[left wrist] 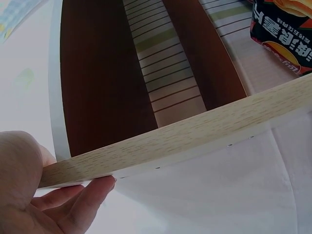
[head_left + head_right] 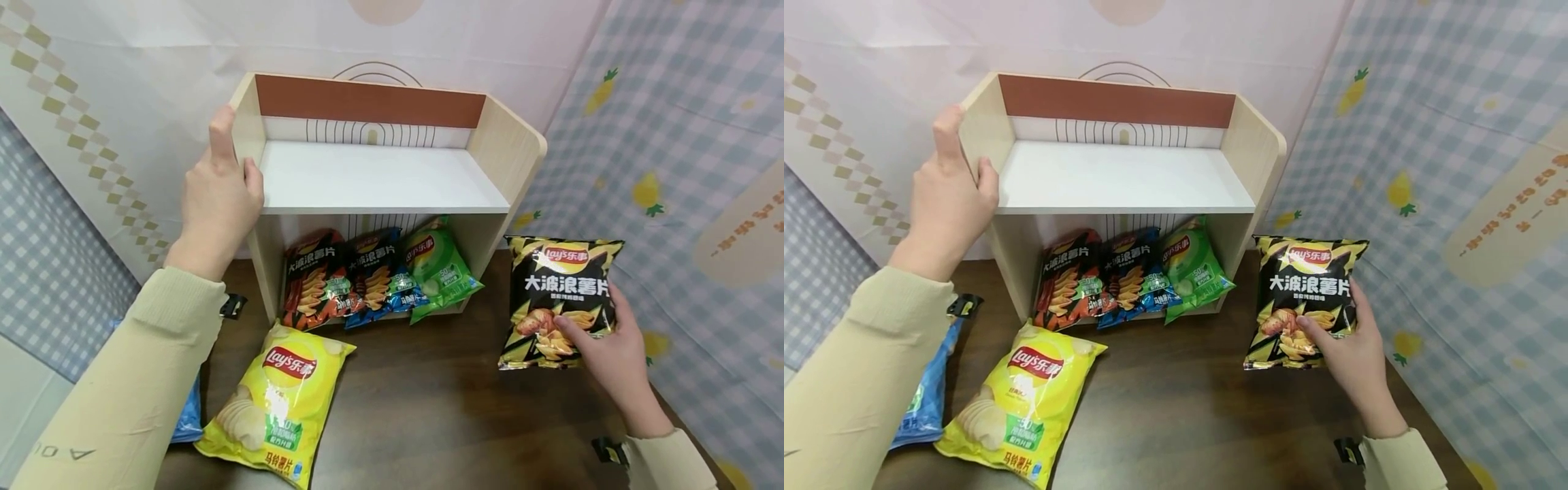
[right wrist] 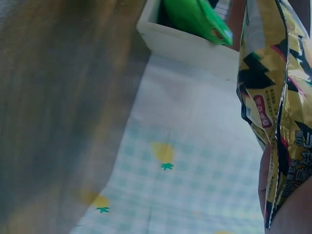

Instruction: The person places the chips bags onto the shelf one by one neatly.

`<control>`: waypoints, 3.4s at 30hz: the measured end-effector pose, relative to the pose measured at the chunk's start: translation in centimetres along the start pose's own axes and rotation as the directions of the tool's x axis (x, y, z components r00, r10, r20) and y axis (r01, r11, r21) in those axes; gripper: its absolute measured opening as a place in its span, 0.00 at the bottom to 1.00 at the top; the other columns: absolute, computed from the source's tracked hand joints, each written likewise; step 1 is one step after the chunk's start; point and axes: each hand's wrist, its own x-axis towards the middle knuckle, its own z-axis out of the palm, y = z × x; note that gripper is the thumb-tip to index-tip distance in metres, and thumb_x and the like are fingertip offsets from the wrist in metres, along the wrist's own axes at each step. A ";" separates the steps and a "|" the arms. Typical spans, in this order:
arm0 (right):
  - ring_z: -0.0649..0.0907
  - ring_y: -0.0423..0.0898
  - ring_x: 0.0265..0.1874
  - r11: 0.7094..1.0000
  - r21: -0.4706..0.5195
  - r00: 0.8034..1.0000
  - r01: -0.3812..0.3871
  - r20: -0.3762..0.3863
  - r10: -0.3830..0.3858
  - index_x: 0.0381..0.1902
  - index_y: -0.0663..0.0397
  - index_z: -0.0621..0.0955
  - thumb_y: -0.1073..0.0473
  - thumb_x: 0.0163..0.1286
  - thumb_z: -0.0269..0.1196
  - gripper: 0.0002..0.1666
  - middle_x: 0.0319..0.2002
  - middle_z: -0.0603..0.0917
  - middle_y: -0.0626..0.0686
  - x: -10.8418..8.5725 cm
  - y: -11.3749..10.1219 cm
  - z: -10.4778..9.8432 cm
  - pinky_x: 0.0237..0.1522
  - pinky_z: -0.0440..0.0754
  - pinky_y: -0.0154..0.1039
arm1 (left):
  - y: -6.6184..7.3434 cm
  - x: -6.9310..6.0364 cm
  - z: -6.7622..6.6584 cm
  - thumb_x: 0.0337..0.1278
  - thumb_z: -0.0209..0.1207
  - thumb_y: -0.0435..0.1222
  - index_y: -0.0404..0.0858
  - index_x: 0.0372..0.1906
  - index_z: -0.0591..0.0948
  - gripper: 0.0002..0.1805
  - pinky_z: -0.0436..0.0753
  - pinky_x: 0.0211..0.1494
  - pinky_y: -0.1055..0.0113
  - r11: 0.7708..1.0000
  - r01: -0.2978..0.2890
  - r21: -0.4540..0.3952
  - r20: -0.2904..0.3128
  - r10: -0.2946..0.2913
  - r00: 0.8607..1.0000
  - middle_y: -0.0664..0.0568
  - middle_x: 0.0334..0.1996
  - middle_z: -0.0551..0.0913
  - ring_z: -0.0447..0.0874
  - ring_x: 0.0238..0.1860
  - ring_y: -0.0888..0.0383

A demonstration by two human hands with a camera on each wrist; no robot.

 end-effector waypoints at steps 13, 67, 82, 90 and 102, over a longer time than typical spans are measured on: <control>0.76 0.43 0.50 0.966 0.097 0.949 0.240 -0.231 -0.213 0.74 0.40 0.61 0.77 0.45 0.74 0.62 0.64 0.72 0.54 -0.5 -3.2 0.0 0.43 0.73 0.25 | -0.2 0.0 0.0 0.69 0.43 0.38 0.51 0.70 0.48 0.29 0.71 0.28 0.39 1.000 0.002 0.006 -0.003 -0.002 1.000 0.25 0.41 0.76 0.73 0.24 0.28; 0.77 0.69 0.45 0.912 -0.334 0.971 0.238 0.084 -0.222 0.78 0.38 0.47 0.26 0.64 0.50 0.52 0.65 0.66 0.65 12.1 -19.9 7.8 0.45 0.72 0.64 | -0.9 0.1 0.0 0.68 0.42 0.38 0.51 0.70 0.47 0.30 0.71 0.27 0.40 1.000 0.016 0.010 0.011 -0.016 1.000 0.27 0.45 0.76 0.73 0.25 0.29; 0.77 0.63 0.48 0.819 -0.447 0.929 0.359 0.086 -0.360 0.67 0.49 0.73 0.37 0.70 0.51 0.35 0.58 0.72 0.64 12.8 -20.7 8.4 0.41 0.73 0.63 | -0.9 0.3 0.3 0.68 0.43 0.37 0.51 0.70 0.48 0.30 0.72 0.28 0.40 1.000 0.002 0.005 0.001 -0.002 1.000 0.26 0.44 0.76 0.73 0.25 0.29; 0.72 0.62 0.55 0.810 -0.398 0.894 0.431 0.070 -0.442 0.61 0.57 0.77 0.42 0.71 0.54 0.31 0.58 0.73 0.63 12.3 -20.8 8.5 0.52 0.70 0.59 | -1.1 0.4 0.1 0.68 0.43 0.38 0.51 0.70 0.47 0.30 0.71 0.30 0.39 1.000 0.018 0.010 0.006 -0.018 1.000 0.27 0.44 0.76 0.73 0.26 0.28; 0.67 0.60 0.66 0.494 -0.328 0.577 0.805 0.242 -0.780 0.66 0.50 0.74 0.36 0.55 0.70 0.45 0.63 0.72 0.61 10.8 -18.8 9.1 0.68 0.53 0.57 | -1.3 0.0 0.3 0.68 0.43 0.38 0.51 0.71 0.47 0.31 0.71 0.29 0.39 1.000 0.022 0.009 0.000 -0.022 1.000 0.26 0.42 0.76 0.74 0.26 0.27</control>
